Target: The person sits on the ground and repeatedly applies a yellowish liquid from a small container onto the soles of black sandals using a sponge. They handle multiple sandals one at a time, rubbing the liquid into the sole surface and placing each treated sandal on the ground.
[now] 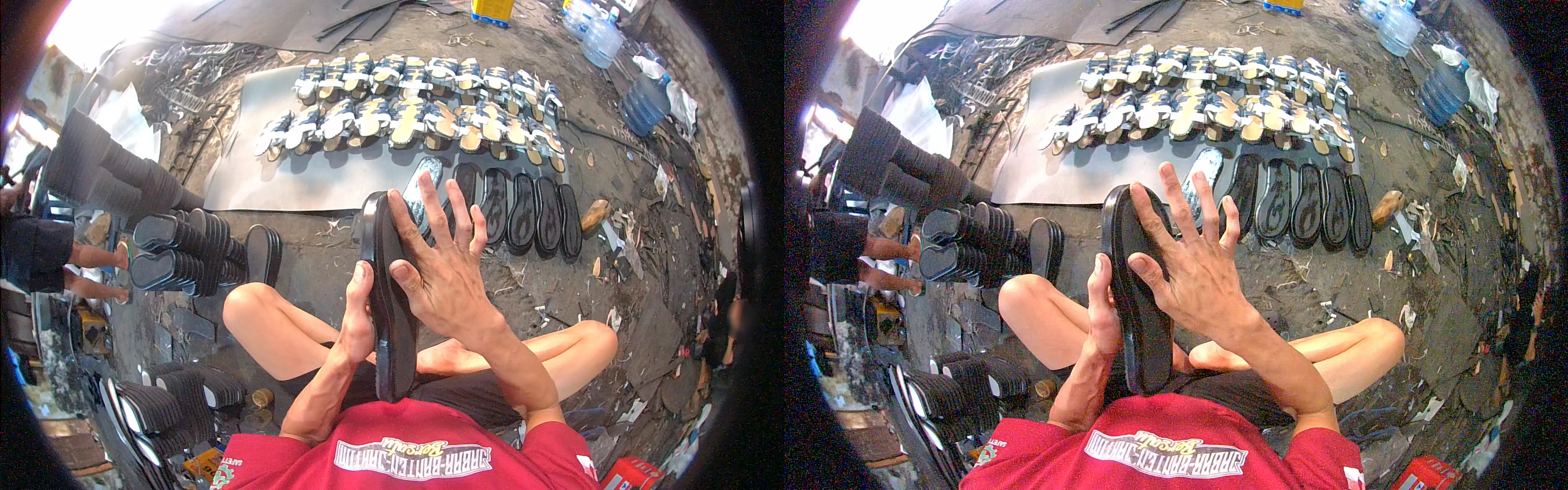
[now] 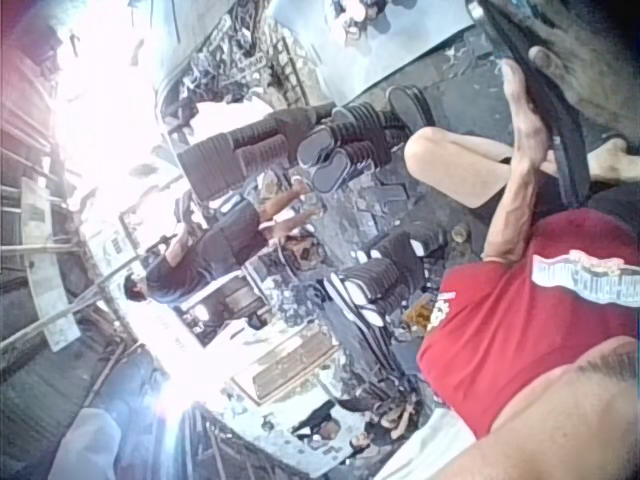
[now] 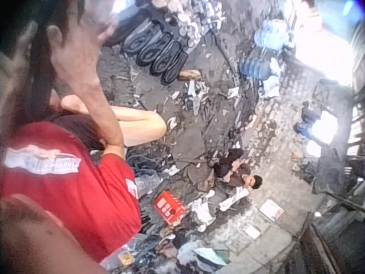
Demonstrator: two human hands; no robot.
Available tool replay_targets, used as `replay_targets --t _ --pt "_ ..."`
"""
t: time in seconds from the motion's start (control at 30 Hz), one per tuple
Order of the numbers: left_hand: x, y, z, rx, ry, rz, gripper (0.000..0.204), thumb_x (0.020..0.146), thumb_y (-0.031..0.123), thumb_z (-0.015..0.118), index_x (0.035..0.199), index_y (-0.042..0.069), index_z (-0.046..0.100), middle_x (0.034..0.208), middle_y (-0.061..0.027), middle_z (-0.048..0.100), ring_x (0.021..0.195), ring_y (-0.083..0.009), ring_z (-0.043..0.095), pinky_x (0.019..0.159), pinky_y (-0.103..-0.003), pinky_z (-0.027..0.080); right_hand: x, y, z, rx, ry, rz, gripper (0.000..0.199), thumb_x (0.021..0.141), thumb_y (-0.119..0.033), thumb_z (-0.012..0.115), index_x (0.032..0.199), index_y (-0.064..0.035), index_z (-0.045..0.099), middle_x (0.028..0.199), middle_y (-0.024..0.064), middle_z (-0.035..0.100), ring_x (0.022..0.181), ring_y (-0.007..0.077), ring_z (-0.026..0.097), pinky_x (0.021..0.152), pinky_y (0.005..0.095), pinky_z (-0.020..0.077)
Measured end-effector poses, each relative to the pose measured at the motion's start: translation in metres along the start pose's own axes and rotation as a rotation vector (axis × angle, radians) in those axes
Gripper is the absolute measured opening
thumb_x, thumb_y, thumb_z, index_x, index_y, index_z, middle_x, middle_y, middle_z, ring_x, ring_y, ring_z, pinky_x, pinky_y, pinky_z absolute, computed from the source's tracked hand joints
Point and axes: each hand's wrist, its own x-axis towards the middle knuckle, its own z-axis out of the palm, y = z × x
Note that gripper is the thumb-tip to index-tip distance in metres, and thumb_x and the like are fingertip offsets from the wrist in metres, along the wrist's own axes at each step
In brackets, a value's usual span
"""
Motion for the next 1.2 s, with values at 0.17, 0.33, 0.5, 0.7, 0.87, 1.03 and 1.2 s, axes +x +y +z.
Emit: replay_targets --t 0.17,0.33,0.5,0.7,0.87,1.03,1.2 --pt "0.004 -0.006 0.006 -0.033 0.015 0.076 0.074 0.114 0.059 0.033 0.165 0.005 0.036 0.15 -0.017 0.058 0.138 -0.0261 0.06 0.114 -0.044 0.051 -0.012 -0.014 0.007 0.11 0.047 0.037 0.076 0.113 -0.065 0.028 0.174 -0.0188 0.032 0.183 0.012 0.017 0.164 0.0431 0.015 0.127 0.0653 0.0097" --pt "0.016 -0.018 -0.005 0.138 -0.065 0.233 0.098 0.1 0.056 0.051 0.176 0.011 0.008 0.177 -0.0228 0.024 0.156 -0.04 0.04 0.125 -0.055 0.038 -0.024 -0.031 0.003 0.208 0.06 0.037 0.089 0.112 -0.069 0.025 0.169 -0.0009 0.035 0.182 0.0154 0.017 0.164 0.0428 0.013 0.126 0.0651 0.012" --pt "0.018 -0.019 0.008 0.044 -0.186 0.295 0.1 0.098 0.053 0.05 0.177 0.011 0.005 0.178 -0.0246 0.022 0.159 -0.0404 0.036 0.126 -0.055 0.036 -0.015 -0.035 -0.011 0.198 0.118 0.033 0.09 0.112 -0.069 0.024 0.162 0.003 0.046 0.182 0.0165 0.018 0.164 0.0434 0.013 0.124 0.0665 0.014" --pt "0.008 -0.024 -0.004 0.17 -0.092 0.168 0.095 0.1 0.053 0.048 0.175 0.006 0.011 0.173 -0.0241 0.031 0.155 -0.0382 0.042 0.125 -0.051 0.038 -0.008 -0.032 -0.011 0.157 0.147 0.019 0.088 0.112 -0.068 0.025 0.162 0.0004 0.048 0.182 0.016 0.018 0.164 0.0438 0.012 0.124 0.0677 0.0129" --pt "0.0 -0.019 -0.004 0.085 -0.036 0.016 0.087 0.105 0.059 0.041 0.169 0.002 0.026 0.163 -0.0223 0.047 0.147 -0.0331 0.052 0.121 -0.047 0.043 -0.006 -0.024 -0.008 0.112 0.113 0.023 0.082 0.113 -0.067 0.028 0.167 -0.0081 0.044 0.182 0.0153 0.018 0.164 0.0443 0.013 0.126 0.0666 0.0103" --pt "0.0 -0.012 -0.006 0.109 -0.056 0.003 0.077 0.111 0.056 0.033 0.162 -0.001 0.04 0.151 -0.0207 0.059 0.138 -0.0288 0.061 0.116 -0.044 0.049 -0.006 -0.018 -0.003 0.068 0.098 0.013 0.078 0.113 -0.066 0.029 0.17 -0.0131 0.04 0.183 0.0121 0.018 0.164 0.0435 0.015 0.126 0.0653 0.0088" --pt "0.0 -0.009 -0.002 0.021 0.005 -0.028 0.073 0.114 0.057 0.032 0.155 0.0 0.049 0.141 -0.0172 0.066 0.128 -0.0248 0.067 0.11 -0.04 0.053 -0.005 -0.013 0.001 0.01 0.092 0.013 0.076 0.112 -0.067 0.031 0.17 -0.0181 0.04 0.183 0.008 0.018 0.163 0.0422 0.017 0.127 0.0658 0.0101"
